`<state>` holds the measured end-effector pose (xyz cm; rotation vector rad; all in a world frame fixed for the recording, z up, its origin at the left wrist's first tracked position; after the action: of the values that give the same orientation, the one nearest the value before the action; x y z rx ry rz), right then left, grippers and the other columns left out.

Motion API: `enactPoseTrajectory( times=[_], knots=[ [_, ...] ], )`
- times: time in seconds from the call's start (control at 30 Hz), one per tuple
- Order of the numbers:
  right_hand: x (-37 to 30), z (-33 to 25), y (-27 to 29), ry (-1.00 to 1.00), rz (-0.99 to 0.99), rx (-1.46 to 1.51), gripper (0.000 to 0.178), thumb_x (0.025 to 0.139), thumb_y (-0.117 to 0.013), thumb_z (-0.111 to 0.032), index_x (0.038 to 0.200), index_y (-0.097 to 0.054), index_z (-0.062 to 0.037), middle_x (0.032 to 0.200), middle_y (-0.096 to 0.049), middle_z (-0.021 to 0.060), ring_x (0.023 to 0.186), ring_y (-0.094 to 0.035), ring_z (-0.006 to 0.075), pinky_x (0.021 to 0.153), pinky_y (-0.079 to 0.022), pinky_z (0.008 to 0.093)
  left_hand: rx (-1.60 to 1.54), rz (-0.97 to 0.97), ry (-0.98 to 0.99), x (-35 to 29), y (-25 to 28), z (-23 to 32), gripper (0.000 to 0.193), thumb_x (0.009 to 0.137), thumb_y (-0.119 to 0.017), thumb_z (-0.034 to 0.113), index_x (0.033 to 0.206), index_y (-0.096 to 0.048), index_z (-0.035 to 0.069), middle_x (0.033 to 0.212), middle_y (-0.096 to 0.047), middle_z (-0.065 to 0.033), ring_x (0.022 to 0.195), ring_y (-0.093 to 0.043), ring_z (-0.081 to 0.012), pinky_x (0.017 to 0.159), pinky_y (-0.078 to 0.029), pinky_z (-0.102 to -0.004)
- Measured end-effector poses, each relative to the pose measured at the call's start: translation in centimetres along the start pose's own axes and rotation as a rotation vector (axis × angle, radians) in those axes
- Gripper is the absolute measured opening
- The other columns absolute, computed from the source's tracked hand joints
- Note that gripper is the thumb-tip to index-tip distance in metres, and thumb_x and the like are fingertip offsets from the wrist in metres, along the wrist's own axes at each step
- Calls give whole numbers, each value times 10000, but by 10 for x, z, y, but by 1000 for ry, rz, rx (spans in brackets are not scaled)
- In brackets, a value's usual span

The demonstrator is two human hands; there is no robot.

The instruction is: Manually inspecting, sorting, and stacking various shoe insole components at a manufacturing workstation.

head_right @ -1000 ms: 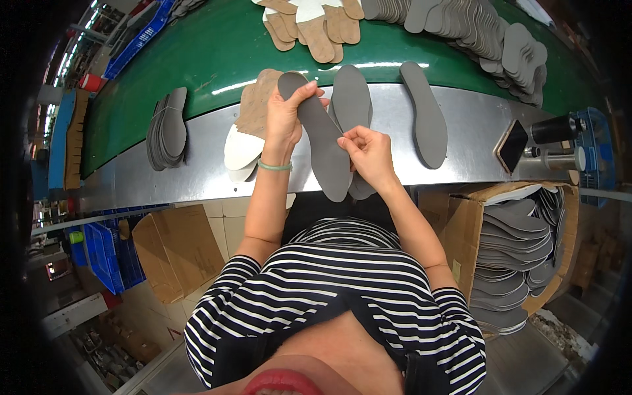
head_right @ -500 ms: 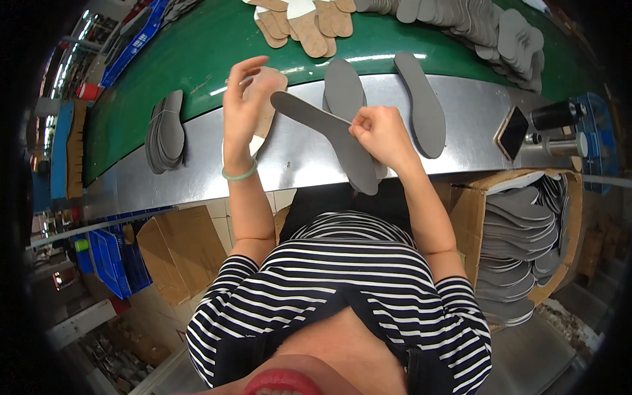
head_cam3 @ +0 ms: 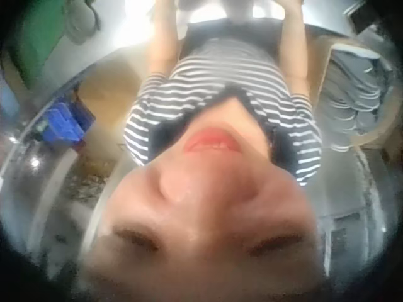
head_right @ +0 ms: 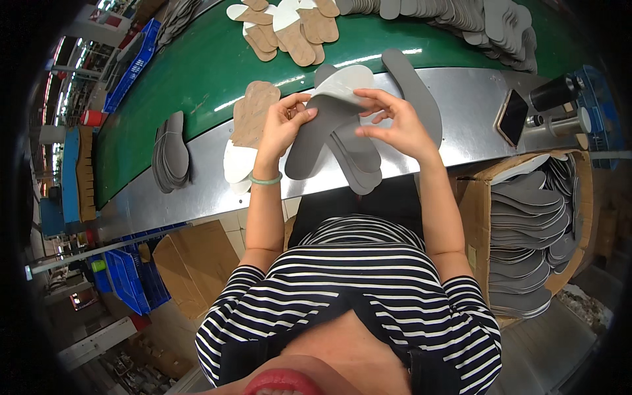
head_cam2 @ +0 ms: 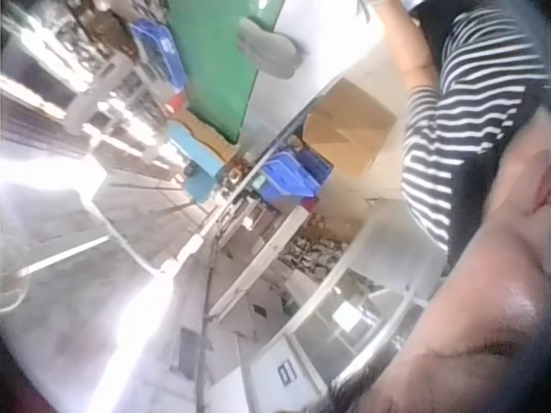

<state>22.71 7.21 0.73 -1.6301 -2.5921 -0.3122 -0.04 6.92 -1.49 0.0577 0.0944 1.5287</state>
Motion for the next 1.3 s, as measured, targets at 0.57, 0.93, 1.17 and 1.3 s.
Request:
enactPoseTrajectory(
  times=[0.57, 0.93, 1.17, 1.3],
  knots=[
    [14, 17, -10, 207, 605, -319, 215, 717, -769, -1, 871, -620, 14, 743, -582, 37, 625, -568, 114, 593, -465, 240, -218, 73, -30, -7, -26, -13, 145, 877, -630, 1, 1021, -622, -16, 732, -541, 51, 665, -475, -30, 583, -357, -178],
    [35, 44, -3, -38, 346, 441, 438, 823, -640, 70, 1237, -505, 24, 820, -637, 56, 725, -612, 104, 643, -493, 233, -229, 108, 28, -6, -23, -23, 163, 852, -678, 67, 978, -595, 5, 698, -601, 20, 598, -535, -44, 511, -408, -195],
    [45, 62, 51, -105, 441, 12, 307, 877, -596, -67, 1178, -580, -15, 823, -653, 65, 751, -649, 182, 665, -524, 308, -256, 158, 107, 15, -24, -32, 164, 855, -661, 52, 975, -579, -26, 673, -616, -13, 534, -556, -72, 441, -437, -223],
    [35, 61, 79, -94, 532, -772, 377, 847, -671, -237, 1153, -613, -24, 989, -603, 135, 885, -614, 330, 763, -500, 409, -196, 187, 53, 18, -27, -32, 253, 863, -667, 105, 1049, -584, -44, 764, -623, -64, 591, -579, -128, 495, -462, -261]
  ],
)
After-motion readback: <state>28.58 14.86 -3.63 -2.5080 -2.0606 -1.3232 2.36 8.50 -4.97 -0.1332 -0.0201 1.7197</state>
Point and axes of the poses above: each hand's wrist, its own x-axis towards the middle knuckle, its own y-axis out of the back of the hand, z = x × y, the point moved 5 cm from there along x, towards the middle knuckle
